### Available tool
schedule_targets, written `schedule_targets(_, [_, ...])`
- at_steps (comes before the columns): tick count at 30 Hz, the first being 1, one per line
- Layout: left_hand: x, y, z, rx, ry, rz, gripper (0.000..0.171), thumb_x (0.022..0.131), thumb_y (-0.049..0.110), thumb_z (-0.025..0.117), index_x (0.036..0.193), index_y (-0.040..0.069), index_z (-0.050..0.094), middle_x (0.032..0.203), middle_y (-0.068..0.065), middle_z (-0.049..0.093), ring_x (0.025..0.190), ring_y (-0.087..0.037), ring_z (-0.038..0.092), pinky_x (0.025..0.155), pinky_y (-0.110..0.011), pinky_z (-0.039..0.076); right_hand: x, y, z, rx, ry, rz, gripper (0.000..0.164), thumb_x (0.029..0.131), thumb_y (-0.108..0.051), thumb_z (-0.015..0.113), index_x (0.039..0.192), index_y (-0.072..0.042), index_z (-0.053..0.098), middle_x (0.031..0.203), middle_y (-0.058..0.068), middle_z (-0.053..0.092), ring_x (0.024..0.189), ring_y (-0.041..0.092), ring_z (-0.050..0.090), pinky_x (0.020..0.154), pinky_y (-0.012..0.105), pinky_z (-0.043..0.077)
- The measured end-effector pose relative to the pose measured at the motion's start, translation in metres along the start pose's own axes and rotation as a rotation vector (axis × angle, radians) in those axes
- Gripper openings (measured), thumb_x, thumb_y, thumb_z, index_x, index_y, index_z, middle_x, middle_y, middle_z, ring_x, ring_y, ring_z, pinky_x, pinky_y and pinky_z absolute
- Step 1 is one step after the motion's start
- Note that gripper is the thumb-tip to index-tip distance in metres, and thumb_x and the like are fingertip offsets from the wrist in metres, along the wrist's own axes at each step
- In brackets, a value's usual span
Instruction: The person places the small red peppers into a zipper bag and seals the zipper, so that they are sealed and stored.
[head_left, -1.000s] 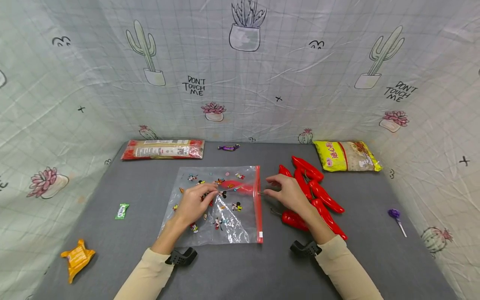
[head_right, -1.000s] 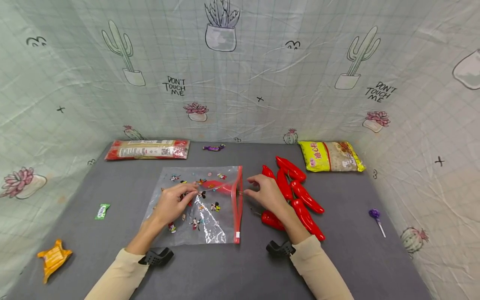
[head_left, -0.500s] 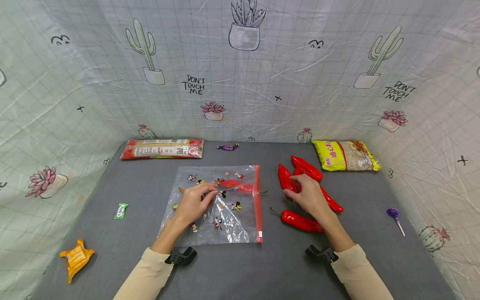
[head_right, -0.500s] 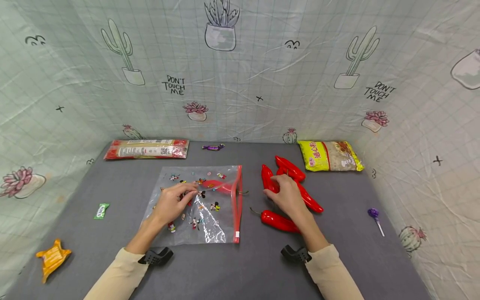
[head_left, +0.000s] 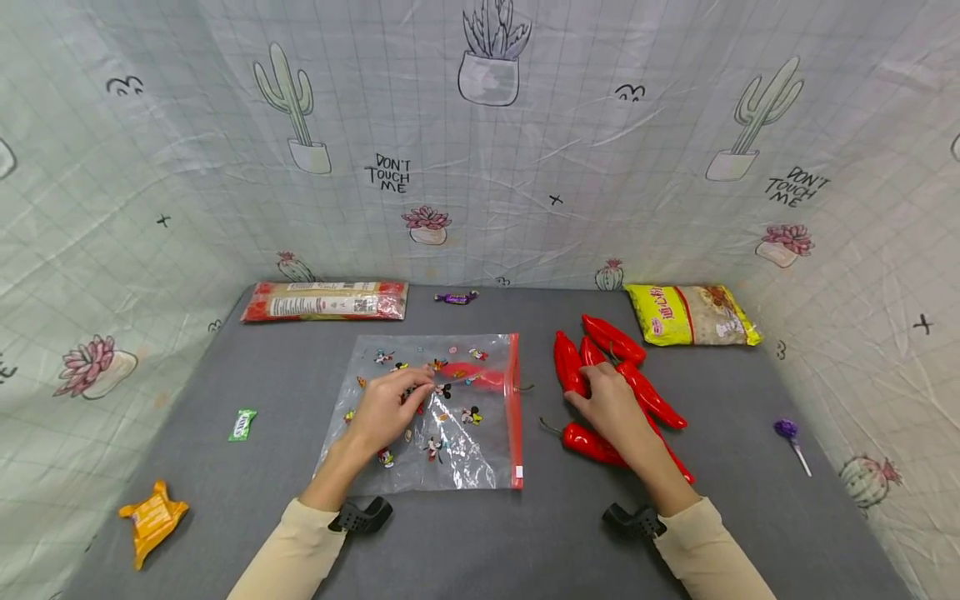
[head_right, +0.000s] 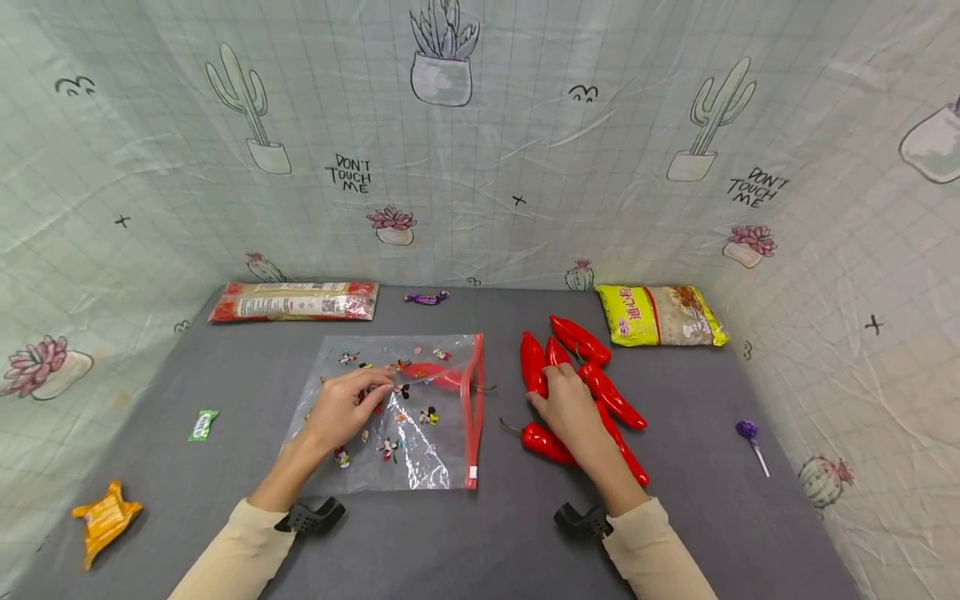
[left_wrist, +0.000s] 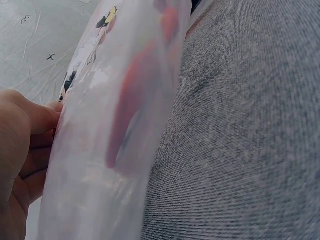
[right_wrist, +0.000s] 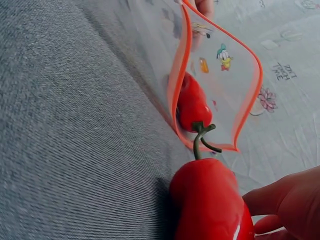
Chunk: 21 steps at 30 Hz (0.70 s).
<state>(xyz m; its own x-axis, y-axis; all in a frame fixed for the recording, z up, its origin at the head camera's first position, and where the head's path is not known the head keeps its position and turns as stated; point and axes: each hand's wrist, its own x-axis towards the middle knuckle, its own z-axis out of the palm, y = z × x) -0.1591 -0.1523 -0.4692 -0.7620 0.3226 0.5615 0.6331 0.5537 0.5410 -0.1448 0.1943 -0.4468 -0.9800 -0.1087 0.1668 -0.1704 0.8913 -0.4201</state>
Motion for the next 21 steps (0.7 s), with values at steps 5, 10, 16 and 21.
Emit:
schedule_targets(5, [0.000, 0.001, 0.000, 0.008, 0.000, -0.003, 0.004, 0.085, 0.012, 0.069, 0.088, 0.011, 0.071, 0.100, -0.007, 0.072, 0.100, -0.022, 0.068, 0.090, -0.036, 0.054, 0.000, -0.002, 0.003, -0.001, 0.000, 0.030, 0.049, 0.078, -0.028, 0.076, 0.113, 0.003, 0.060, 0.095, 0.018, 0.064, 0.078, 0.026, 0.060, 0.074, 0.043, 0.058])
schedule_targets(10, [-0.001, 0.000, 0.000, 0.022, 0.002, -0.002, 0.005, 0.085, 0.013, 0.069, 0.089, 0.012, 0.071, 0.100, -0.007, 0.072, 0.100, -0.021, 0.068, 0.090, -0.036, 0.054, 0.001, -0.001, 0.007, 0.011, 0.032, 0.043, 0.050, 0.080, -0.029, 0.074, 0.114, 0.004, 0.058, 0.098, 0.020, 0.066, 0.079, 0.028, 0.063, 0.076, 0.045, 0.058])
schedule_targets(16, [0.000, -0.002, 0.001, 0.020, 0.009, 0.011, 0.005, 0.084, 0.013, 0.070, 0.089, 0.012, 0.072, 0.100, -0.006, 0.072, 0.100, -0.021, 0.068, 0.089, -0.037, 0.055, 0.002, 0.002, 0.006, 0.065, 0.006, 0.059, 0.048, 0.081, -0.025, 0.071, 0.118, 0.003, 0.056, 0.105, 0.020, 0.065, 0.086, 0.027, 0.062, 0.081, 0.045, 0.057])
schedule_targets(21, [-0.001, -0.003, 0.001, 0.010, 0.000, 0.000, 0.005, 0.085, 0.014, 0.069, 0.089, 0.012, 0.072, 0.100, -0.005, 0.072, 0.102, -0.020, 0.067, 0.090, -0.035, 0.054, 0.001, 0.005, -0.004, 0.125, -0.029, 0.073, 0.050, 0.081, -0.027, 0.069, 0.121, -0.001, 0.056, 0.110, 0.014, 0.063, 0.084, 0.022, 0.058, 0.076, 0.039, 0.057])
